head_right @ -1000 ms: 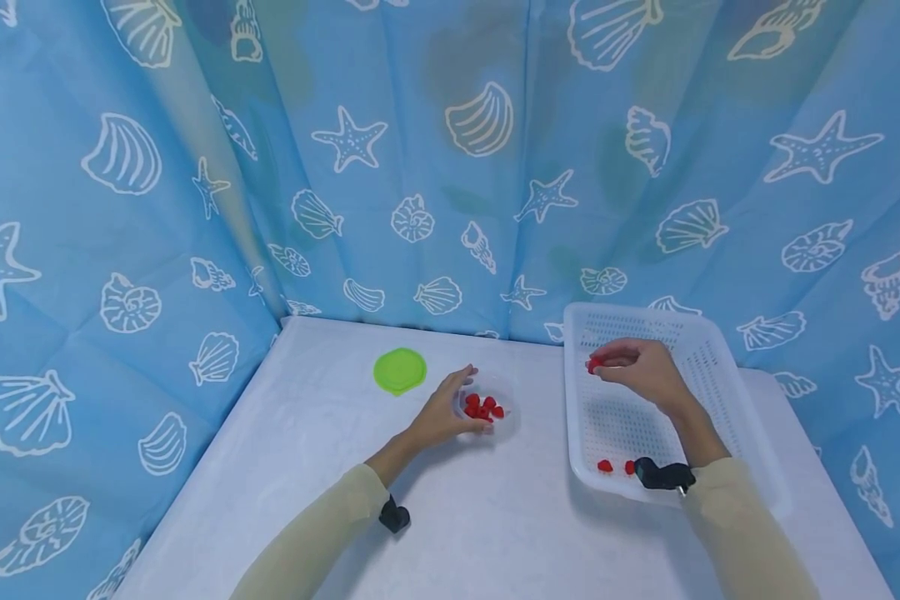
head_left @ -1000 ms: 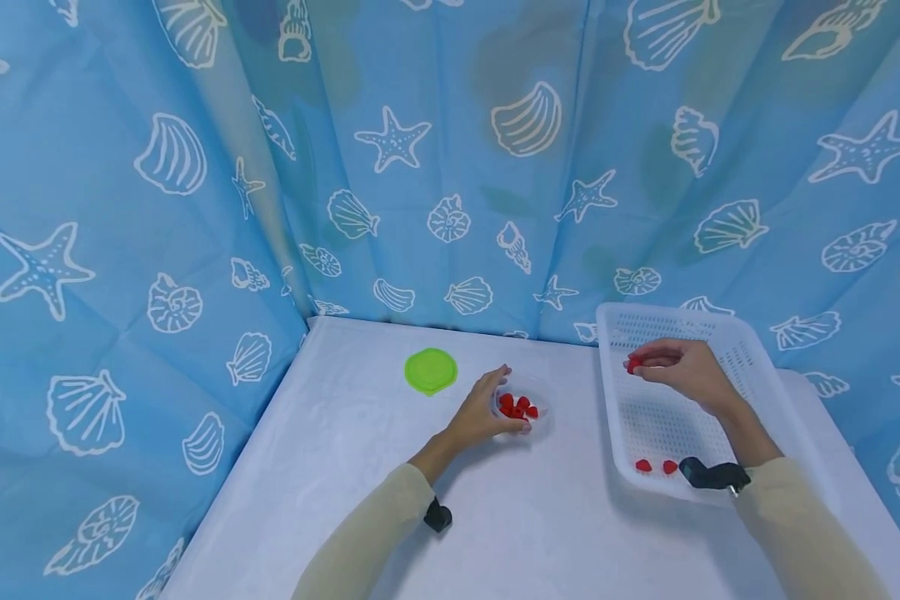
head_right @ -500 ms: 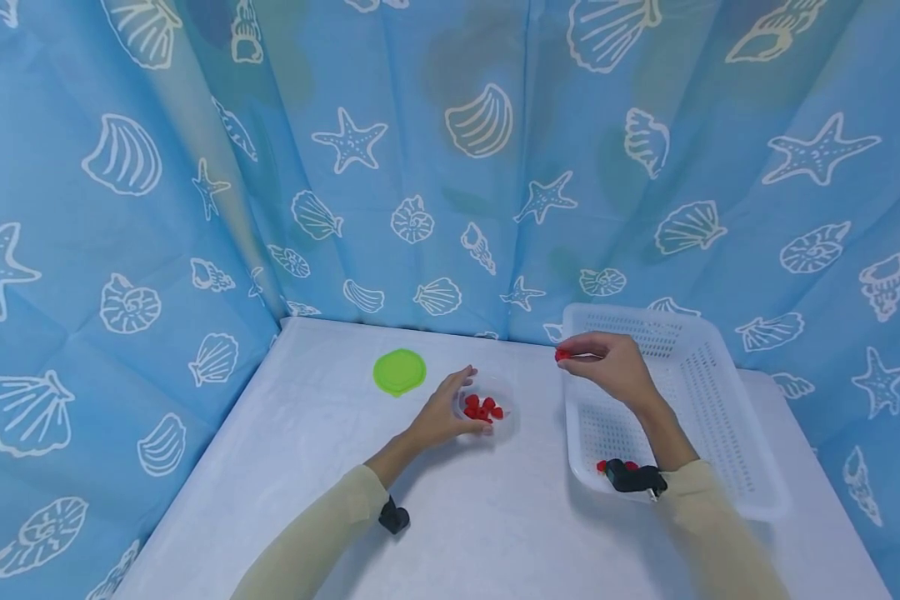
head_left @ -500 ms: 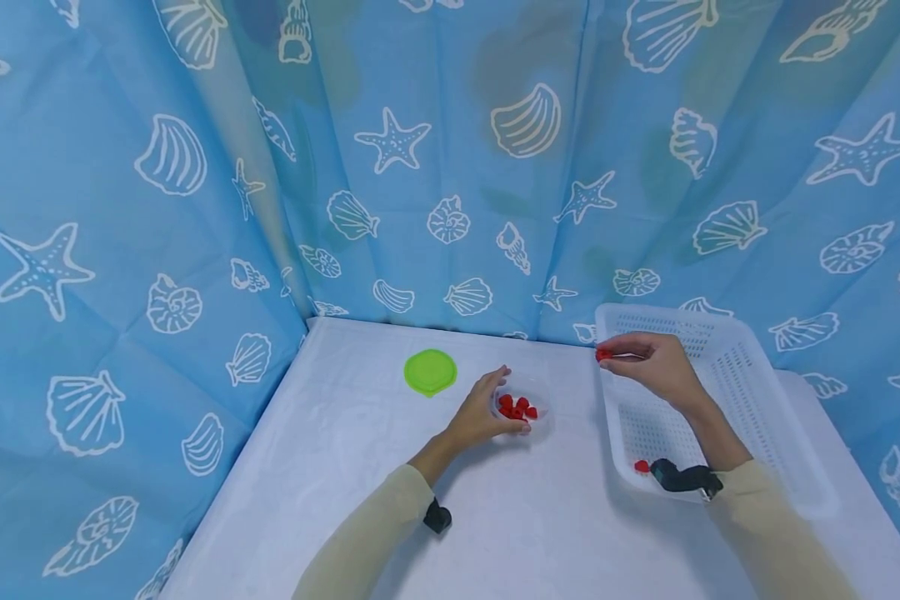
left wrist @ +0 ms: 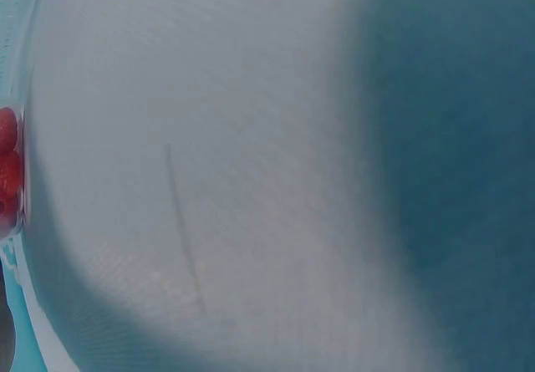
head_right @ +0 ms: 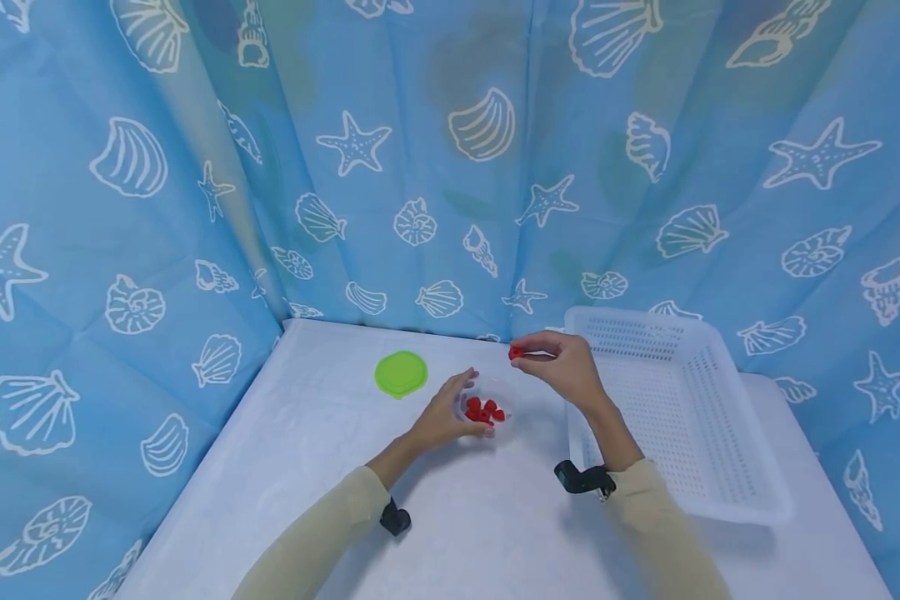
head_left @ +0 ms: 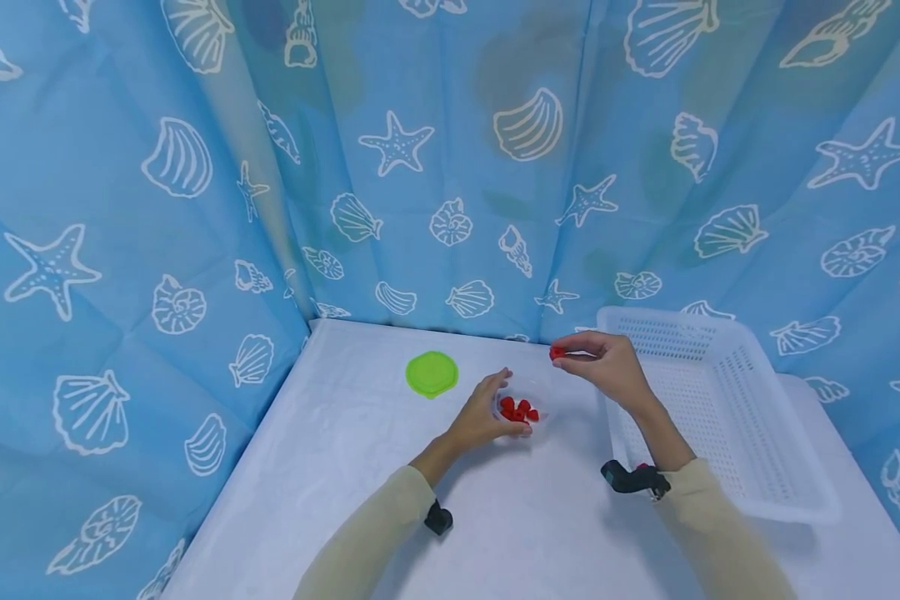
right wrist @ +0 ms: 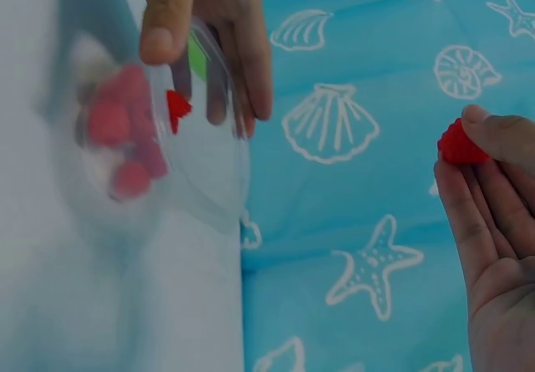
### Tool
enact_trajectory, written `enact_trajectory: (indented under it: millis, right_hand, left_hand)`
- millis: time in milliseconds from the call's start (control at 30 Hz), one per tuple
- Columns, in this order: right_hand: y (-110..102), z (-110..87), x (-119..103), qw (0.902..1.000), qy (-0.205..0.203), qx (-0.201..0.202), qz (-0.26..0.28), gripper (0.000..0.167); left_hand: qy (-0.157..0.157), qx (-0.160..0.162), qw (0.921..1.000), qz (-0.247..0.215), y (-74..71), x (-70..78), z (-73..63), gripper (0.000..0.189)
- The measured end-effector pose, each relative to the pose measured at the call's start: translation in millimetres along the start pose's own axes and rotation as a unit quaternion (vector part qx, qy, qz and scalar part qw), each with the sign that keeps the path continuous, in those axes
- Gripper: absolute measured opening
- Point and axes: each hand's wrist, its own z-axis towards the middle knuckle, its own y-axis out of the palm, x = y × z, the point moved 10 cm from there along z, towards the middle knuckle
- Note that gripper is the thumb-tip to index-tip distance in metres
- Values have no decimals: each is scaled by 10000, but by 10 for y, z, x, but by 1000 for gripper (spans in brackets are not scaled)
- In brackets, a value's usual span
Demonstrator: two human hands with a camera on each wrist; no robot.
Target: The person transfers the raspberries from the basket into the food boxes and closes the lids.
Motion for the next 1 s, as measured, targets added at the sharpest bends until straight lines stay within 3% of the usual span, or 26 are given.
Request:
enact_trajectory:
  millis: [300, 667, 1000]
  right_hand:
    - [222, 7, 272, 9997, 125, -120, 159, 32]
    - [413, -28, 397, 9992, 245, -294, 73, 28]
    - [575, -45, 461, 9966, 414, -690, -178, 24]
  left_hand:
    - [5, -6, 10000, -15, 16, -2, 0, 101]
    - [36, 4, 10000, -46, 20, 4, -9, 102]
    - [29, 41, 10000, -40, 1, 1, -18, 102]
